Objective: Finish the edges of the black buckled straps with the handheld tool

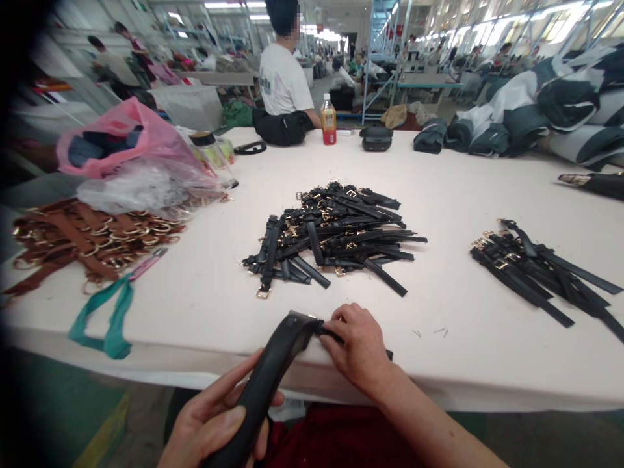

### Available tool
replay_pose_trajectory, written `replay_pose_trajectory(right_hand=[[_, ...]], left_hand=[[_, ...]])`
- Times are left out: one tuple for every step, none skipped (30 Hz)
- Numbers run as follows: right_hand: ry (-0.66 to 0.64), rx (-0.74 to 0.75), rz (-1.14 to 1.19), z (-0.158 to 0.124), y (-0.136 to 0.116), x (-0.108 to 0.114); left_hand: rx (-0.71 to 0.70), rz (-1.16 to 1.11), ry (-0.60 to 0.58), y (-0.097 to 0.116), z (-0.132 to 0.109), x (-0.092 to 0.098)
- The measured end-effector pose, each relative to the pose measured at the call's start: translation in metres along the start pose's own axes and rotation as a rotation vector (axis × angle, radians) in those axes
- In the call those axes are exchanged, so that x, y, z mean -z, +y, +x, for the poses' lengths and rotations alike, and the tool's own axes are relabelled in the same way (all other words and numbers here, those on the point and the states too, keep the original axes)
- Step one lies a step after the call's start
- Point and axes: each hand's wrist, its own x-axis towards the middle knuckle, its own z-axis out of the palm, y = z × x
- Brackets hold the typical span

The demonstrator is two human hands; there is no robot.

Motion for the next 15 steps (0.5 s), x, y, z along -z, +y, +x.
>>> replay_pose_trajectory(right_hand=[[0.007, 0.005, 0.003, 0.0012, -0.0003, -0.0025], [0.013, 0.004, 0.004, 0.0023, -0.0004, -0.0047], [0.018, 0.002, 0.004, 0.0031, -0.0003, -0.0063], [0.021, 0.001, 0.003, 0.0038, -0.0002, -0.0074], [0.018, 0.005, 0.003, 0.0044, 0.0, -0.0078], [0.013, 0.016, 0.003, 0.005, 0.0002, -0.0078], [0.004, 0.032, 0.002, 0.0055, 0.0003, -0.0076], [-0.009, 0.049, -0.001, 0.006, 0.0003, -0.0072], [-0.023, 0.067, -0.005, 0.0065, 0.0002, -0.0068], [-0.037, 0.081, -0.012, 0.0069, -0.0001, -0.0066], [-0.048, 0.088, -0.02, 0.0073, -0.0006, -0.0064], [-0.057, 0.089, -0.026, 0.0076, -0.0012, -0.0061], [-0.071, 0.083, -0.024, 0.008, -0.0018, -0.0056], [-0.085, 0.071, -0.014, 0.0085, -0.0024, -0.0048], [-0.102, 0.059, 0.006, 0.009, -0.0028, -0.0038]], left_hand=[[-0.004, -0.003, -0.009, -0.0004, 0.0002, 0.0005], [-0.004, -0.006, -0.015, -0.0009, 0.0004, 0.001], [-0.002, -0.01, -0.021, -0.0013, 0.0005, 0.0014], [0.0, -0.014, -0.025, -0.0017, 0.0005, 0.0018], [-0.001, -0.017, -0.028, -0.0021, 0.0006, 0.0021], [-0.004, -0.018, -0.029, -0.0024, 0.0006, 0.0023], [-0.009, -0.019, -0.03, -0.0025, 0.0005, 0.0025], [-0.014, -0.019, -0.031, -0.0026, 0.0005, 0.0025], [-0.016, -0.017, -0.032, -0.0025, 0.0004, 0.0025], [-0.015, -0.016, -0.033, -0.0024, 0.0003, 0.0024], [-0.014, -0.014, -0.032, -0.0021, 0.0002, 0.0022], [-0.013, -0.011, -0.03, -0.0019, 0.0, 0.002], [-0.014, -0.009, -0.027, -0.0016, -0.0001, 0.0018], [-0.015, -0.007, -0.024, -0.0014, -0.0003, 0.0015], [-0.015, -0.006, -0.021, -0.0013, -0.0004, 0.0014]])
